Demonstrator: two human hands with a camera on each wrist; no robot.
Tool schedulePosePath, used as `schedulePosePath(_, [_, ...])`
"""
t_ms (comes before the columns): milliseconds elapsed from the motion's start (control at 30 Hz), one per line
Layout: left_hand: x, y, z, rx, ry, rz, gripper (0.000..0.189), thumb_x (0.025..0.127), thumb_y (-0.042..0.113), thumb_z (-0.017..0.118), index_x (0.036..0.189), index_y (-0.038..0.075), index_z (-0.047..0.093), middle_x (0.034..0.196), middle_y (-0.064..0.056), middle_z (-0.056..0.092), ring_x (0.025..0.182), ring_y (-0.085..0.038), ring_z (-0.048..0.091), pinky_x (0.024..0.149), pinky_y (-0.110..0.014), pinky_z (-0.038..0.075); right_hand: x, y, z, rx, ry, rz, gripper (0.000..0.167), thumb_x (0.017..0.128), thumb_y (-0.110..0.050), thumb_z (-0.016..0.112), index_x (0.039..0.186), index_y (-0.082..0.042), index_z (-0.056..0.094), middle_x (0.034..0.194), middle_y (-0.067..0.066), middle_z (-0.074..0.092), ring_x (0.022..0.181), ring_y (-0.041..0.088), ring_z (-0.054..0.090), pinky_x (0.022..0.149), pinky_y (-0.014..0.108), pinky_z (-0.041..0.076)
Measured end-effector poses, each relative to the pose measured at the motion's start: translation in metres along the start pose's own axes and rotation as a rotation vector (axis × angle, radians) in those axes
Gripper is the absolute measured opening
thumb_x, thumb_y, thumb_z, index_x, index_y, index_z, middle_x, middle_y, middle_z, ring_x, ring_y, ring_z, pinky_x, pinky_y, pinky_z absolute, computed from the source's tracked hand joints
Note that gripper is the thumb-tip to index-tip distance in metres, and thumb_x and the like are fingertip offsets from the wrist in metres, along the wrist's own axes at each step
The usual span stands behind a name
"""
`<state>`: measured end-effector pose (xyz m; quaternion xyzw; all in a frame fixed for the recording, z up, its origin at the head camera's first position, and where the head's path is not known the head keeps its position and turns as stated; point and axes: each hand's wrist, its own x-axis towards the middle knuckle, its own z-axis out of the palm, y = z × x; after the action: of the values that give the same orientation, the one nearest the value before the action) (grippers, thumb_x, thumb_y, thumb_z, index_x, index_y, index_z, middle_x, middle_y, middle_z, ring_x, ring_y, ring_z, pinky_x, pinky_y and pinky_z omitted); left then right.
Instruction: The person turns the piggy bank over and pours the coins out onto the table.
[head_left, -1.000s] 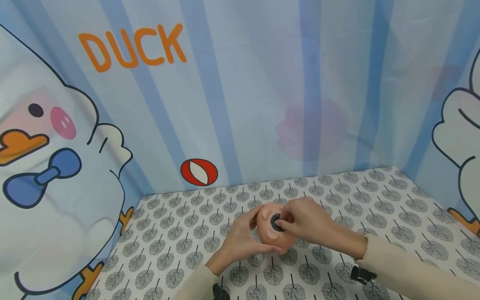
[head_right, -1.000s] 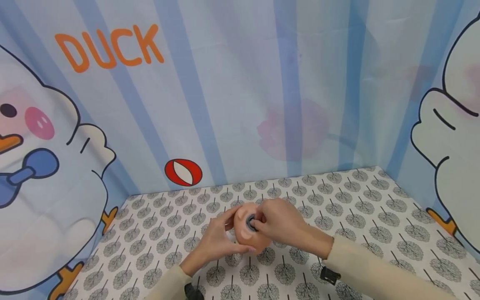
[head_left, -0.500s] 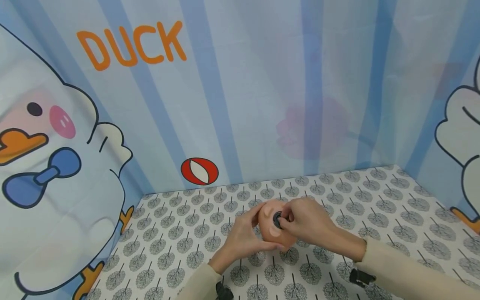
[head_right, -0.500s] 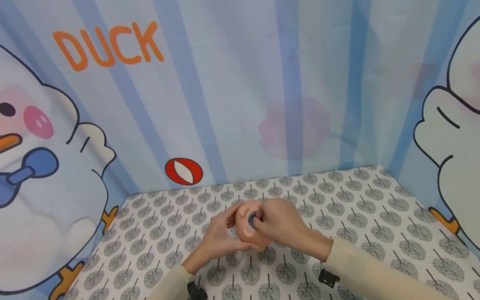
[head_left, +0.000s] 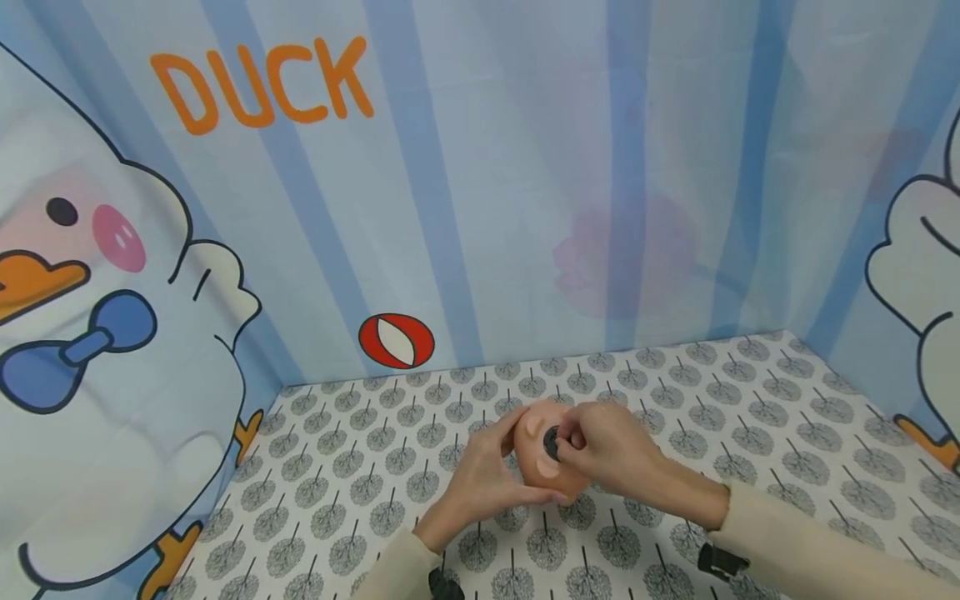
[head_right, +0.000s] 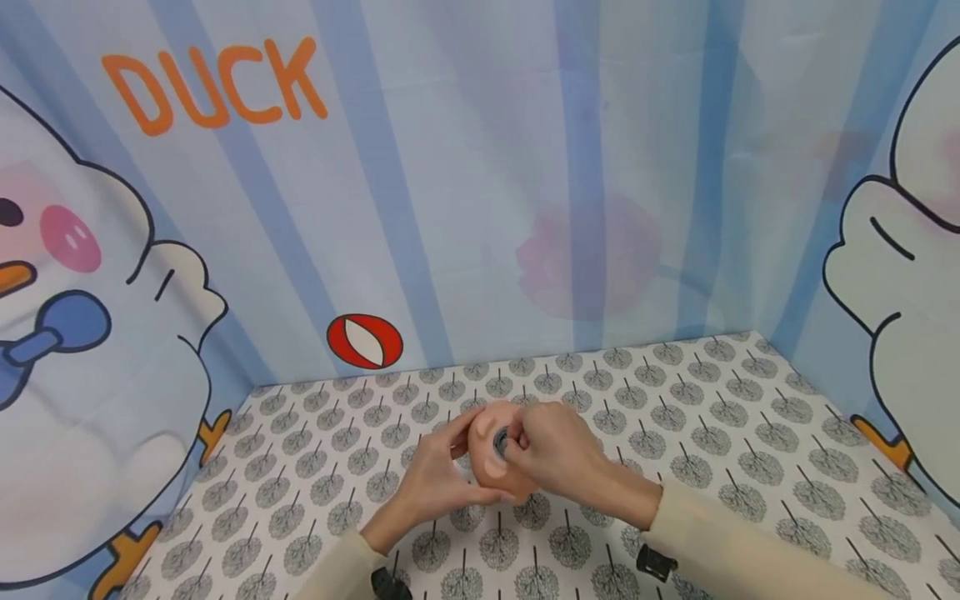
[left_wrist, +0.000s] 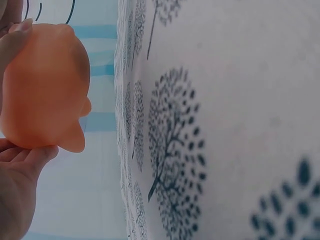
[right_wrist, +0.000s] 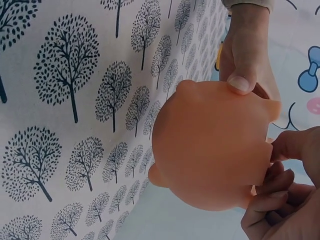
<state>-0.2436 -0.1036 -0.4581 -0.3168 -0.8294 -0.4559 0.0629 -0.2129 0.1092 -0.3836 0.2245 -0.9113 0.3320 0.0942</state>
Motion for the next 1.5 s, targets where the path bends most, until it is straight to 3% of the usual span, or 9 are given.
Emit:
schedulePosePath(100, [-0.001, 0.0, 0.0, 0.009, 0.001, 0.002, 0.116, 0.069, 0.05, 0.098, 0.162, 0.01, 0.04, 0.149, -0.005, 0.063, 0.125, -0.016, 0.07, 0.103, -0.025, 0.061, 0.0, 0.001, 0.001, 0.002, -0.01, -0.029, 0.022, 0.082, 0.001, 0.067, 0.07, -0.017, 0.065, 0.054, -0.012, 0.043, 0.047, -0.001, 0.033, 0.045, 0.013, 0.029])
schedulePosePath(433, [-0.002, 0.002, -0.003, 0.061, -0.007, -0.03, 0.12, 0.069, 0.052, 0.097, 0.163, 0.008, 0.037, 0.153, -0.008, 0.06, 0.128, -0.02, 0.068, 0.106, -0.026, 0.06, 0.002, 0.009, -0.003, -0.031, -0.023, -0.134, 0.013, 0.086, -0.001, 0.074, 0.081, -0.012, 0.072, 0.069, -0.008, 0.062, 0.057, -0.003, 0.047, 0.053, 0.014, 0.046])
schedulePosePath(700, [-0.002, 0.001, -0.003, 0.032, -0.01, -0.027, 0.12, 0.068, 0.051, 0.098, 0.163, 0.011, 0.037, 0.155, -0.007, 0.058, 0.134, -0.021, 0.065, 0.11, -0.028, 0.058, 0.001, 0.01, -0.003, -0.066, -0.027, -0.184, 0.011, 0.09, -0.005, 0.075, 0.083, -0.013, 0.072, 0.075, -0.008, 0.063, 0.062, -0.004, 0.048, 0.055, 0.013, 0.047])
schedulePosePath(833, [-0.003, 0.001, -0.002, 0.043, 0.002, -0.048, 0.121, 0.066, 0.054, 0.098, 0.162, 0.011, 0.039, 0.15, -0.006, 0.062, 0.127, -0.017, 0.068, 0.105, -0.025, 0.06, -0.002, 0.007, -0.002, -0.118, 0.007, -0.2, 0.008, 0.091, -0.008, 0.077, 0.086, -0.013, 0.074, 0.079, -0.007, 0.064, 0.066, -0.004, 0.048, 0.057, 0.013, 0.046])
schedulePosePath(1100, [-0.001, 0.002, -0.001, 0.033, 0.012, -0.06, 0.123, 0.064, 0.055, 0.098, 0.162, 0.011, 0.039, 0.15, -0.003, 0.062, 0.129, -0.016, 0.067, 0.108, -0.026, 0.058, -0.002, -0.005, -0.001, -0.154, 0.035, -0.131, 0.015, 0.088, -0.004, 0.077, 0.077, -0.015, 0.075, 0.07, -0.008, 0.061, 0.06, 0.0, 0.044, 0.052, 0.014, 0.041])
schedulePosePath(1333, [-0.002, 0.001, 0.0, 0.047, 0.022, -0.005, 0.118, 0.065, 0.053, 0.099, 0.161, 0.016, 0.042, 0.149, 0.002, 0.063, 0.132, -0.014, 0.065, 0.11, -0.028, 0.058, -0.002, -0.013, 0.003, -0.209, -0.001, -0.002, 0.022, 0.092, -0.004, 0.074, 0.073, -0.012, 0.068, 0.07, -0.004, 0.057, 0.058, 0.007, 0.046, 0.05, 0.016, 0.041])
schedulePosePath(1500, [-0.002, 0.001, 0.0, 0.05, 0.021, 0.001, 0.116, 0.067, 0.051, 0.098, 0.162, 0.015, 0.041, 0.152, 0.002, 0.06, 0.136, -0.014, 0.063, 0.113, -0.03, 0.056, -0.004, -0.013, 0.007, -0.252, -0.012, -0.021, 0.016, 0.096, -0.003, 0.069, 0.08, -0.006, 0.069, 0.075, 0.001, 0.058, 0.061, 0.01, 0.049, 0.053, 0.019, 0.043])
